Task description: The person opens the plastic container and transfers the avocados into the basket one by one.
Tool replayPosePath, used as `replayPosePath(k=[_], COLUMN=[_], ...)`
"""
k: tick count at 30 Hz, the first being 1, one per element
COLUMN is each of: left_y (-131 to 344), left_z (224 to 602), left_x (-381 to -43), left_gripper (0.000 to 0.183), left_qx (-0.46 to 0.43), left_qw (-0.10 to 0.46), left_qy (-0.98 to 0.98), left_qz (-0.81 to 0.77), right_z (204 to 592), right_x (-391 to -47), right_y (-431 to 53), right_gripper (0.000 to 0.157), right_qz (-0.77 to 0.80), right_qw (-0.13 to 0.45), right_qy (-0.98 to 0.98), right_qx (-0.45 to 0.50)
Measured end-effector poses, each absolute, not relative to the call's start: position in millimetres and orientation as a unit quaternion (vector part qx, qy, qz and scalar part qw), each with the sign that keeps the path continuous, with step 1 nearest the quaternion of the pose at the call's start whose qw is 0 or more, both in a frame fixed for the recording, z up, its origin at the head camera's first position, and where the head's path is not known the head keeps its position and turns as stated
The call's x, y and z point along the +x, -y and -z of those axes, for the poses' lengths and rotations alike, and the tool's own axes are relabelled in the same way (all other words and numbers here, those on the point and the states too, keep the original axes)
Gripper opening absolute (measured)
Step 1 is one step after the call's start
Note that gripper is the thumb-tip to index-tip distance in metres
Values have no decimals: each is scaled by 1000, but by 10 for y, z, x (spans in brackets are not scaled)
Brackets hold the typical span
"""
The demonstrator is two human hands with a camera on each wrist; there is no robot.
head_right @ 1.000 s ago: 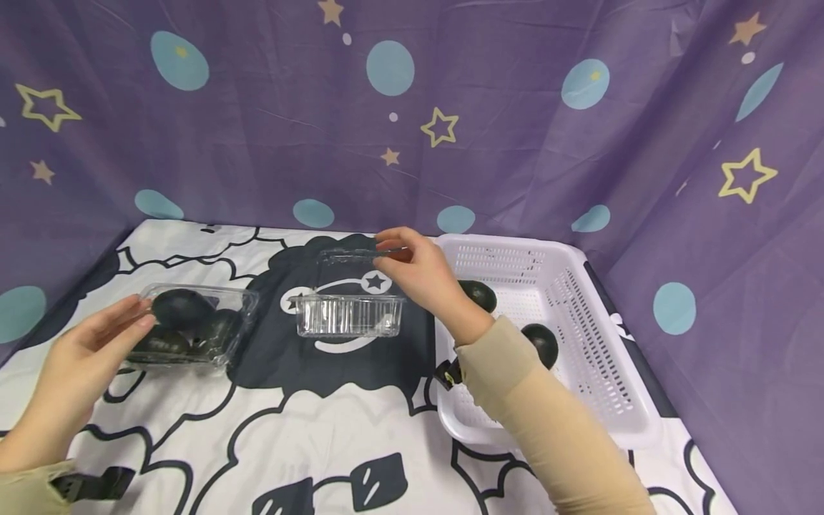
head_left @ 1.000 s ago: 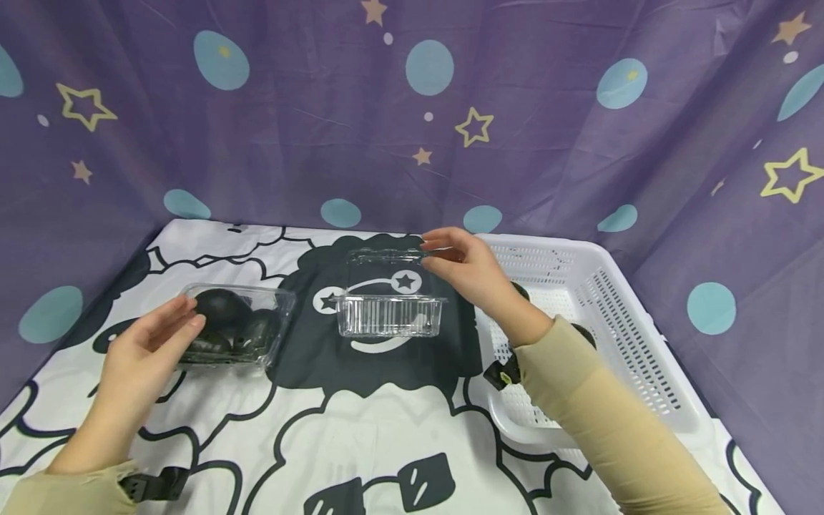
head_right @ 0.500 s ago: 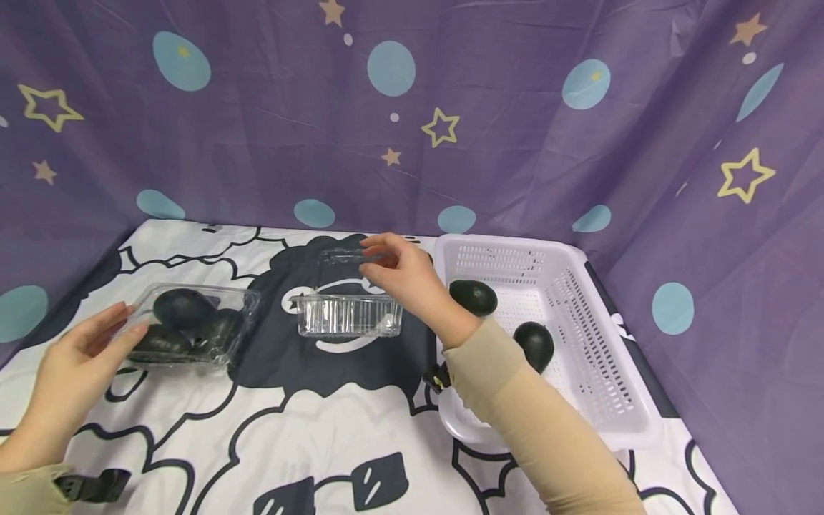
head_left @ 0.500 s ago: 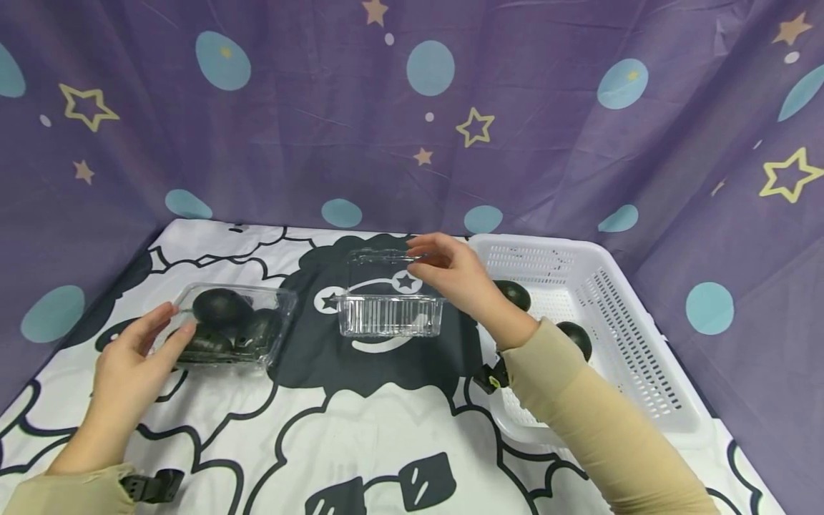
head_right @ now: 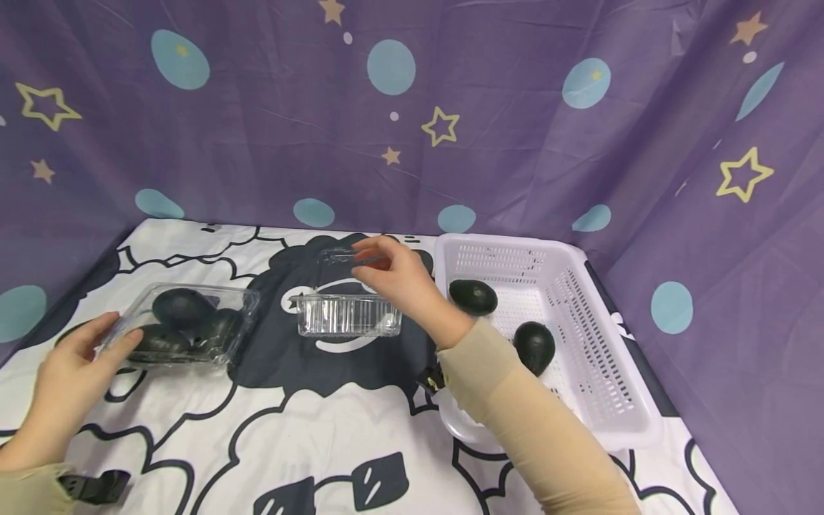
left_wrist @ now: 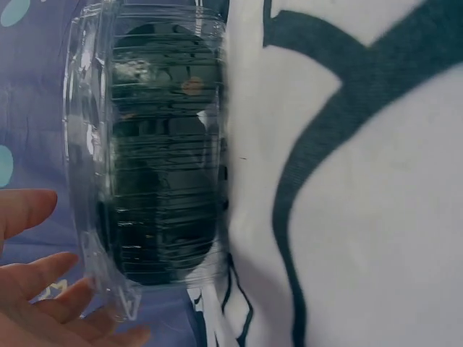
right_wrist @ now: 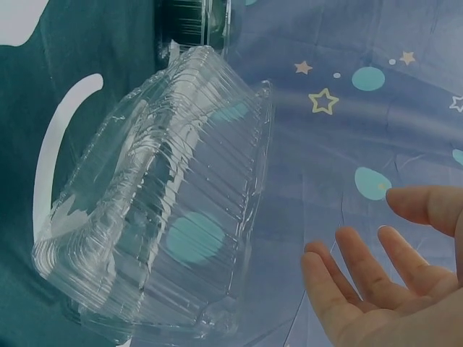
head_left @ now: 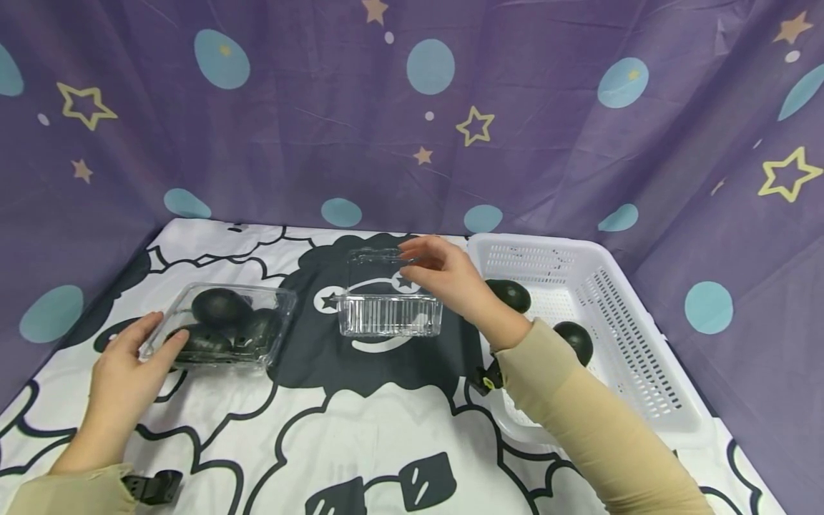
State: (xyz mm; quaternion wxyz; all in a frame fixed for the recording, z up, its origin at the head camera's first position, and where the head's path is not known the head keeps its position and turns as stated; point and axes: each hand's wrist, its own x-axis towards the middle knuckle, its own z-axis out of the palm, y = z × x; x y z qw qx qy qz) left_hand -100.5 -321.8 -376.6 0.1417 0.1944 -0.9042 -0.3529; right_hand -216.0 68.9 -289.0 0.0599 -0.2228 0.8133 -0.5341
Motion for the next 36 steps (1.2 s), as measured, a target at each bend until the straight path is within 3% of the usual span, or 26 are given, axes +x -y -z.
replayPosePath(k=[5, 16, 28, 36], left_y=[3263, 3513, 3466, 3424], left_z=[3837, 4124, 4123, 4144], left_x=[-1026, -1226, -1177, -1231], left_gripper=[69, 94, 85, 74], left_qx=[203, 283, 264, 297], left_qw=[136, 78, 93, 115], left_qy=[896, 801, 674, 646], left_qz=[371, 522, 683, 693], right_z=[2895, 2898, 2923, 2918], right_x=[-2154, -2155, -2171, -2196], right_y=[-673, -659, -578, -515], right_gripper=[40, 38, 36, 36], right_qz=[537, 536, 533, 522], right_qw=[69, 80, 98, 108], right_qy=[-810, -808, -808, -814], right_qx=[-226, -230, -232, -232])
